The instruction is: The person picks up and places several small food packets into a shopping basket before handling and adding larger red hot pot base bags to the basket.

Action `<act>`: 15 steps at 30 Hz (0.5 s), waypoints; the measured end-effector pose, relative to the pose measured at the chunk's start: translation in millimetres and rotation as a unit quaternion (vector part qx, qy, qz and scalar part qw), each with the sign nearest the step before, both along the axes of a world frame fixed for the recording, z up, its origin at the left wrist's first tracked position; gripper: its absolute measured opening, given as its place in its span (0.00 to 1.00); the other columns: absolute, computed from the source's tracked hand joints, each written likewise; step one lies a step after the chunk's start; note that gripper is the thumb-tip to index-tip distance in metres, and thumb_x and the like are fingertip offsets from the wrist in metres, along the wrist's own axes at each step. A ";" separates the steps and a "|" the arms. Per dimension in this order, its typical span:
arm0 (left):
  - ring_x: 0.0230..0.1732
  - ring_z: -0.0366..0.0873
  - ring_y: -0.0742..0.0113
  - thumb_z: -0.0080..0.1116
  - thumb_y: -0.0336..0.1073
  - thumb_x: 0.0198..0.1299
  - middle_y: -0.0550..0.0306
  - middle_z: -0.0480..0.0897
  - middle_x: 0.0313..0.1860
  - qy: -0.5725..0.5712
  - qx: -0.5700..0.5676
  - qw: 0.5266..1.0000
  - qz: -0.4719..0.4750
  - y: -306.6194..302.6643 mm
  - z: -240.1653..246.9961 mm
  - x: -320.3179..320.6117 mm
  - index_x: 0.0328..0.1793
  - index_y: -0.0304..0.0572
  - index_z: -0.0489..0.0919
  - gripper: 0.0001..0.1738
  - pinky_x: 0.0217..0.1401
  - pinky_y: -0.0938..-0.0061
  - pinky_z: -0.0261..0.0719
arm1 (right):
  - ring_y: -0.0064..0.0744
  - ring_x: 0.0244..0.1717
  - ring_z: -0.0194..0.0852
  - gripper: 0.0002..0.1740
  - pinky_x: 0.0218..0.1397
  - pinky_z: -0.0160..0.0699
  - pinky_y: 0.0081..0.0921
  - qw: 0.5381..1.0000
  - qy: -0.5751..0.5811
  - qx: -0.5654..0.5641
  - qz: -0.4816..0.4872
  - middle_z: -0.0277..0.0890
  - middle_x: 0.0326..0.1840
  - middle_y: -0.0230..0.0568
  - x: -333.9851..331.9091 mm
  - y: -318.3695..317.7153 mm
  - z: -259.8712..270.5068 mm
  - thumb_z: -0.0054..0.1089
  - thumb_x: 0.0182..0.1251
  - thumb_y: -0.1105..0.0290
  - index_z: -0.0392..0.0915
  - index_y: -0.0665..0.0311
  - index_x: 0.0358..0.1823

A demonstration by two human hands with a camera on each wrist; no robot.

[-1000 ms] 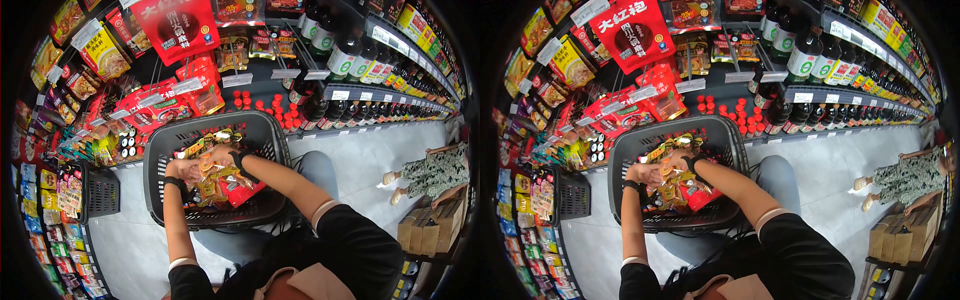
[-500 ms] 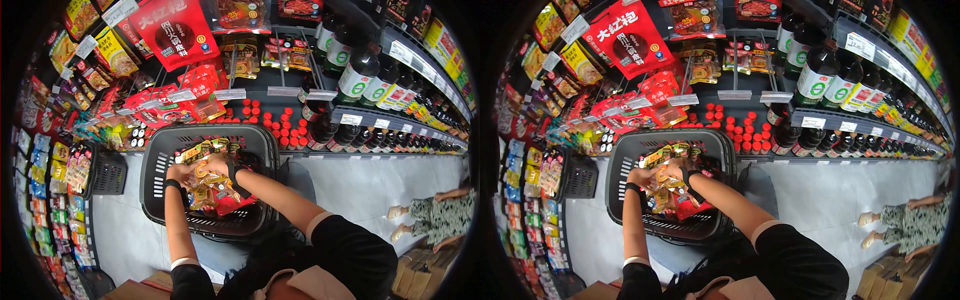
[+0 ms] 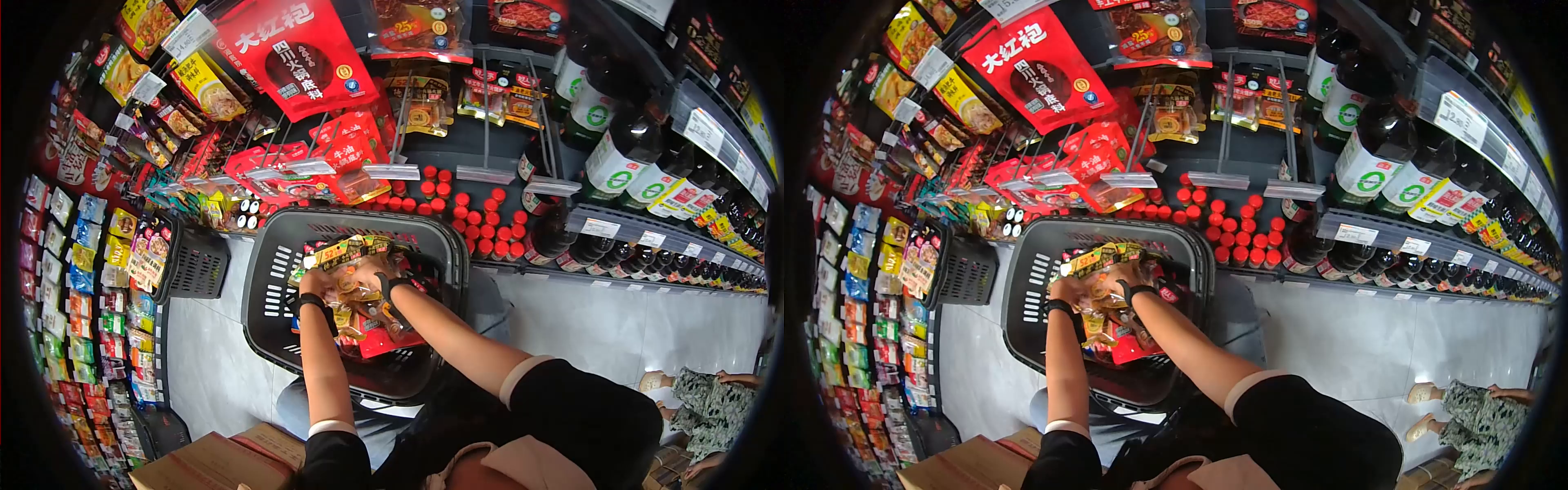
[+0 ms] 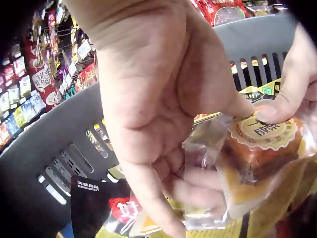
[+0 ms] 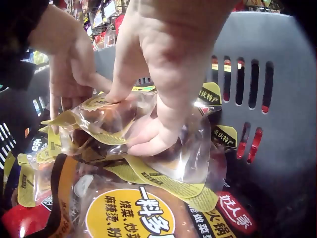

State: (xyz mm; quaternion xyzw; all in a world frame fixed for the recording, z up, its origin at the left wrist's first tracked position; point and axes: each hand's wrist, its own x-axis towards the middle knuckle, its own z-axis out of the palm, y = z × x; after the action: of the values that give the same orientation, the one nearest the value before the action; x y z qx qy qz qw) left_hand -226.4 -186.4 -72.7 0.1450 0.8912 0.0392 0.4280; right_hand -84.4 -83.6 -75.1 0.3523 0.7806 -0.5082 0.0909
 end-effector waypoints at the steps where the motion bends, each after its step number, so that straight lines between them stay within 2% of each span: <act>1: 0.15 0.72 0.65 0.57 0.63 0.48 0.54 0.74 0.17 -0.021 -0.006 1.000 -0.020 -0.2 -5.3 -5.5 0.16 0.38 0.71 0.32 0.16 0.69 0.69 | 0.35 0.29 0.77 0.25 0.32 0.74 0.31 1.000 0.000 -0.017 -0.003 0.76 0.26 0.45 -3.0 0.4 -6.6 0.66 0.42 0.51 0.77 0.68 0.31; 4: 0.18 0.72 0.62 0.55 0.55 0.52 0.55 0.75 0.19 -0.150 -0.028 0.984 0.095 -1.2 -22.6 -18.9 0.19 0.40 0.70 0.25 0.21 0.63 0.70 | 0.32 0.23 0.75 0.23 0.26 0.73 0.27 0.999 -0.027 -0.034 -0.009 0.75 0.23 0.43 -5.6 1.5 -7.0 0.65 0.43 0.52 0.76 0.68 0.28; 7: 0.18 0.72 0.60 0.56 0.57 0.50 0.56 0.75 0.20 -0.146 -0.032 0.982 0.115 4.7 -31.2 -22.7 0.21 0.42 0.68 0.25 0.26 0.60 0.71 | 0.32 0.21 0.74 0.23 0.24 0.72 0.27 0.998 -0.054 -0.042 -0.016 0.74 0.21 0.43 -11.8 4.1 -11.0 0.65 0.43 0.52 0.76 0.68 0.27; 9: 0.22 0.75 0.59 0.57 0.66 0.44 0.54 0.76 0.22 -0.179 -0.024 0.980 0.078 5.7 -26.2 -26.0 0.27 0.39 0.69 0.33 0.29 0.61 0.71 | 0.32 0.20 0.74 0.23 0.24 0.72 0.28 0.997 -0.051 -0.052 -0.011 0.74 0.19 0.42 -12.5 7.7 -9.9 0.65 0.43 0.52 0.75 0.69 0.26; 11: 0.25 0.77 0.58 0.56 0.65 0.46 0.53 0.77 0.24 -0.162 -0.003 0.981 0.106 7.5 -10.5 -13.1 0.29 0.38 0.68 0.33 0.30 0.61 0.72 | 0.32 0.20 0.73 0.23 0.23 0.72 0.28 0.997 -0.044 -0.059 -0.009 0.73 0.18 0.42 -11.3 7.1 -8.9 0.65 0.42 0.52 0.75 0.69 0.25; 12: 0.31 0.78 0.57 0.54 0.61 0.51 0.51 0.78 0.28 -0.163 -0.008 0.977 0.135 9.5 -8.9 -11.2 0.33 0.35 0.69 0.30 0.35 0.61 0.72 | 0.32 0.19 0.73 0.23 0.23 0.72 0.28 0.997 -0.042 -0.058 -0.013 0.73 0.18 0.42 -12.5 7.6 -11.0 0.66 0.42 0.52 0.75 0.69 0.24; 14: 0.32 0.77 0.57 0.55 0.61 0.50 0.50 0.78 0.30 -0.203 0.000 0.970 0.132 -2.1 -49.1 -39.7 0.36 0.33 0.69 0.32 0.37 0.61 0.72 | 0.32 0.19 0.73 0.24 0.22 0.71 0.28 0.997 -0.040 -0.058 -0.023 0.72 0.17 0.41 -17.2 6.5 -21.8 0.66 0.41 0.52 0.74 0.69 0.24; 15: 0.34 0.78 0.57 0.54 0.62 0.50 0.49 0.78 0.32 -0.204 -0.016 0.973 0.111 -0.4 -45.5 -39.2 0.40 0.32 0.69 0.34 0.38 0.60 0.72 | 0.32 0.18 0.73 0.24 0.21 0.71 0.28 0.997 -0.038 -0.060 -0.030 0.72 0.17 0.41 -22.0 5.7 -34.9 0.66 0.40 0.53 0.74 0.69 0.23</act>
State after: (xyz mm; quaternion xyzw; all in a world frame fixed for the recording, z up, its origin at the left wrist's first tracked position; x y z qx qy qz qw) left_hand -265.6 -186.8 -118.2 0.0271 0.7964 0.1009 0.5957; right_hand -106.5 -78.0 -109.9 0.3887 0.7339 -0.5425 0.1264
